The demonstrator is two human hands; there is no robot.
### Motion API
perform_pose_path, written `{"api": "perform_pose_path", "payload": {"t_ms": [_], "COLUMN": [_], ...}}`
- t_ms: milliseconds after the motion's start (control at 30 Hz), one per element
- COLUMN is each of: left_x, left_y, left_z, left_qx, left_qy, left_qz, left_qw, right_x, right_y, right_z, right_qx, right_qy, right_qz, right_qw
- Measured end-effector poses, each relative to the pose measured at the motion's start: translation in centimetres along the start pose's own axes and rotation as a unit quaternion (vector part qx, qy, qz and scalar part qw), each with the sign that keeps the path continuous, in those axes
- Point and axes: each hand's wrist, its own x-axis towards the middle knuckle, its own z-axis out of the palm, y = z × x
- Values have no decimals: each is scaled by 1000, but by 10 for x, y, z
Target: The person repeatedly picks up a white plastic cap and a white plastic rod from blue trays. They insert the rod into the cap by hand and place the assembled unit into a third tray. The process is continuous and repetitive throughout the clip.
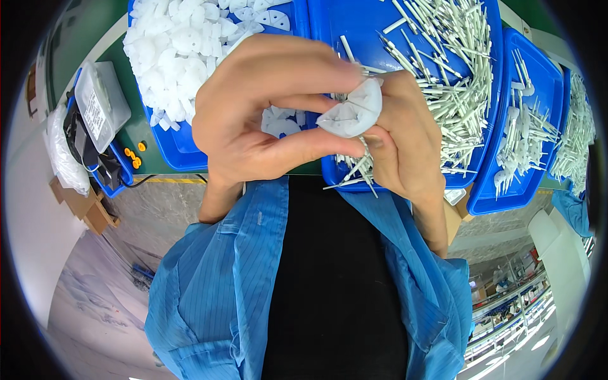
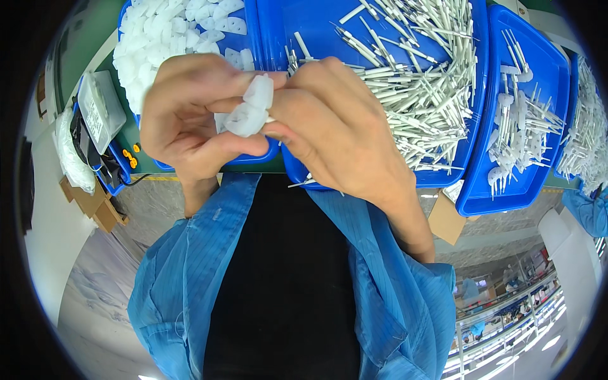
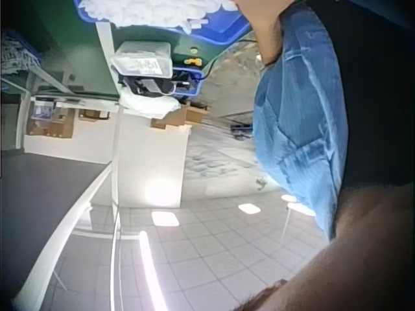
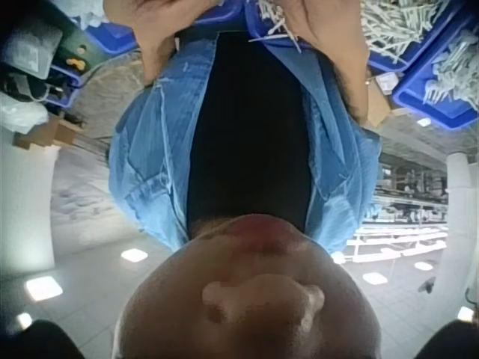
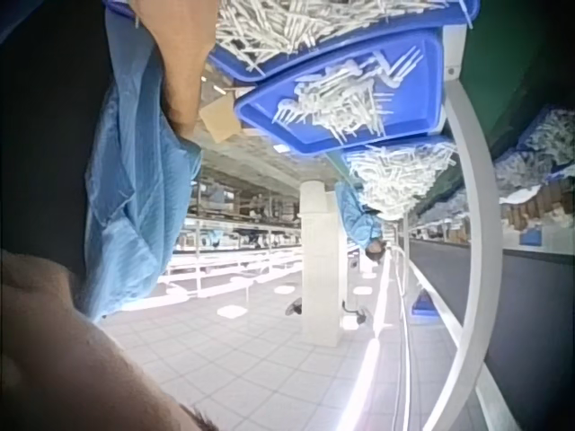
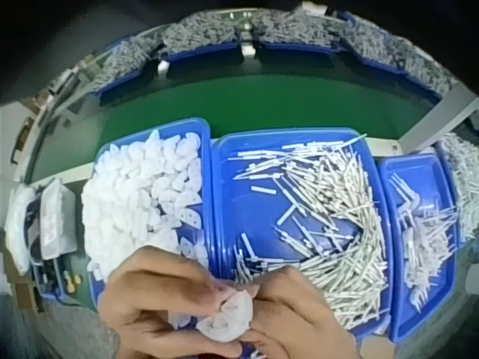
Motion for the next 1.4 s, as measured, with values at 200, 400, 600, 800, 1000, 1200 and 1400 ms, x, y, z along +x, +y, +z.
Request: {"api": "perform_pose_path", "payload": {"t_ms": [200,400,600,800,1000,1200,1400], "left_x": [7,-5,-12,-13,-14,-8,-8], "left_y": [3,-5,2,1,-2,3,2], "left_z": [-4,11,17,14,16,18,22], "left_qx": [63,139,83,-115,-105,-154,-137], "left_qy": [-35,5,74,115,149,177,153], "left_qz": [-9,42,-79,-218,-256,-283,-269], "left_qw": [997,989,991,962,949,930,941], "right_x": [5,12,19,14,19,20,11], "right_y": [-7,-30,-8,14,16,-29,-31], "right_z": [-19,-11,-15,-20,-28,-21,4], "right_qx": [-93,19,-240,-356,-341,-18,-58], "right_qy": [-57,-5,-7,-28,-78,-5,20], "right_qz": [23,245,258,196,102,253,242], "right_qw": [994,969,936,913,931,967,968]}}
